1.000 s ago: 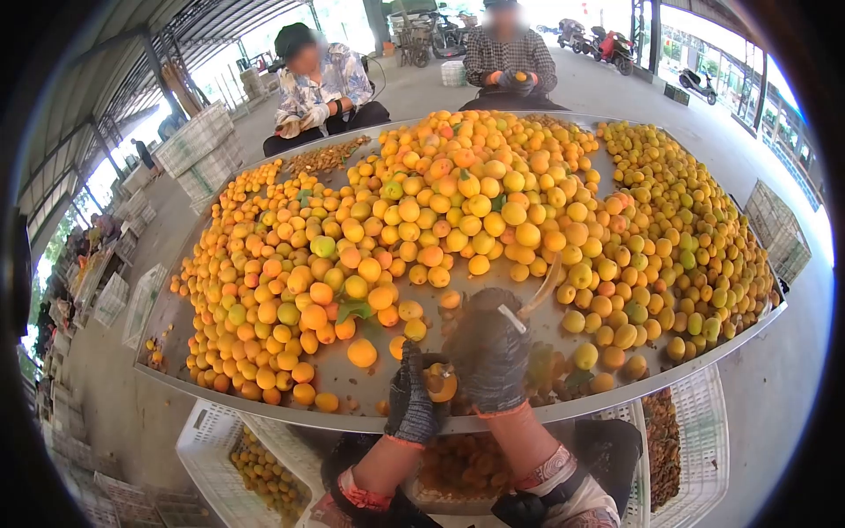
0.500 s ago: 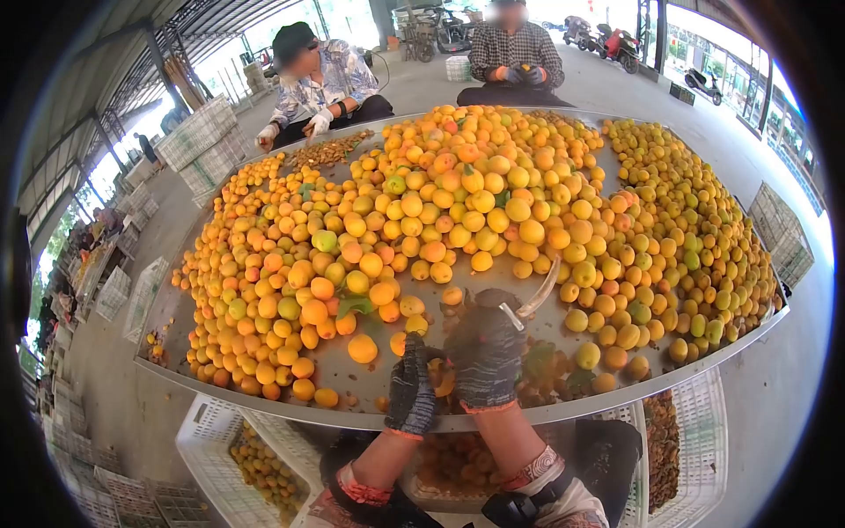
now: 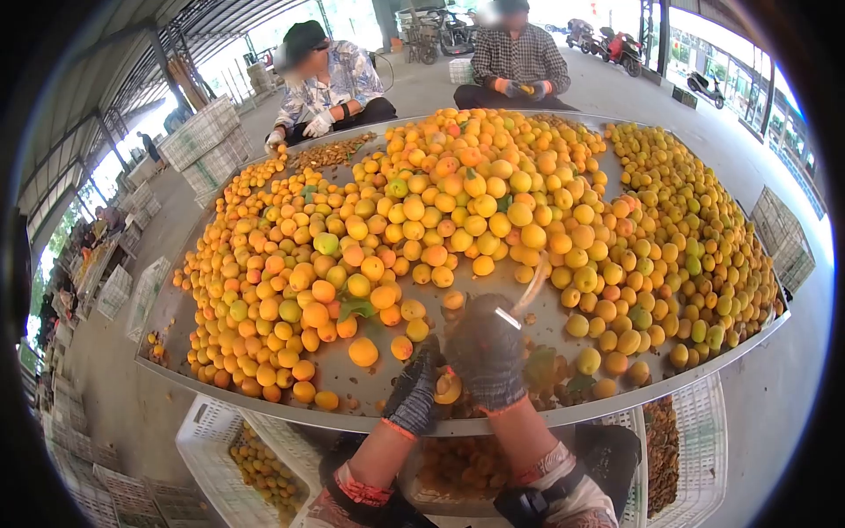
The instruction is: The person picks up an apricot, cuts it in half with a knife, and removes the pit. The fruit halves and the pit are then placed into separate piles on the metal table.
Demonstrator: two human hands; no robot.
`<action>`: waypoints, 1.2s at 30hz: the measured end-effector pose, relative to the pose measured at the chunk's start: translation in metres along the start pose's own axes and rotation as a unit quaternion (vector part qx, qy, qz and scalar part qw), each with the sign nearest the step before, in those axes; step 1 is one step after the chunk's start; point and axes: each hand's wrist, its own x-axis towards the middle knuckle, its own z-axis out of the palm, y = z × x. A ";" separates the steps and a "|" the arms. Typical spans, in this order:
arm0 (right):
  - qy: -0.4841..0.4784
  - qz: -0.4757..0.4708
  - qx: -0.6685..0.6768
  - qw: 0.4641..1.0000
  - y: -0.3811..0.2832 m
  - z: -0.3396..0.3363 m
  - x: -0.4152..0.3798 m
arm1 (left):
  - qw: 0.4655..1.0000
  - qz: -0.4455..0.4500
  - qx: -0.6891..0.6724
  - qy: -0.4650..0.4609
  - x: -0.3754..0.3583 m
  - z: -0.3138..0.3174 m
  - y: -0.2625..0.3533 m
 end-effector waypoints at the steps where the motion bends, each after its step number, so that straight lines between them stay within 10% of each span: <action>1: 0.036 -0.049 -0.153 0.986 0.000 0.000 -0.009 | 0.962 -0.197 -0.191 0.007 -0.004 0.004 0.014; 3: 0.108 -0.148 -0.438 0.880 0.002 -0.002 -0.025 | 0.935 -0.197 -0.294 0.020 0.003 0.011 0.000; 10: 0.166 -0.126 -0.267 0.941 -0.019 0.022 -0.023 | 0.973 -0.093 -0.208 0.040 0.009 0.001 -0.015; 16: 0.114 0.016 -0.617 0.778 -0.040 -0.006 -0.022 | 0.963 -0.114 -0.239 0.041 -0.002 -0.004 0.003; 19: -0.141 0.036 -0.704 0.695 -0.037 0.038 -0.030 | 0.964 0.092 -0.235 0.082 0.054 -0.001 -0.114; 22: -0.192 -0.021 -0.681 0.706 -0.023 0.017 -0.038 | 0.904 -0.146 -0.398 0.057 0.005 0.003 -0.013; 25: -0.067 -0.028 -0.731 0.679 -0.025 0.026 -0.046 | 0.950 -0.087 -0.291 0.067 -0.004 -0.001 0.000; 29: 0.022 0.093 -0.557 0.825 -0.041 0.002 -0.044 | 0.951 -0.128 -0.275 0.059 -0.008 -0.008 0.002; 32: -0.009 0.020 -0.636 0.771 -0.048 -0.007 -0.040 | 0.994 0.075 -0.077 0.012 0.005 -0.009 -0.048; 34: 0.082 0.096 -0.259 0.958 -0.051 -0.009 -0.044 | 0.811 0.485 0.326 -0.020 0.006 0.000 -0.067; 36: 0.184 0.171 -0.150 0.956 -0.054 -0.028 -0.046 | 0.823 0.474 0.289 -0.118 -0.011 0.003 -0.045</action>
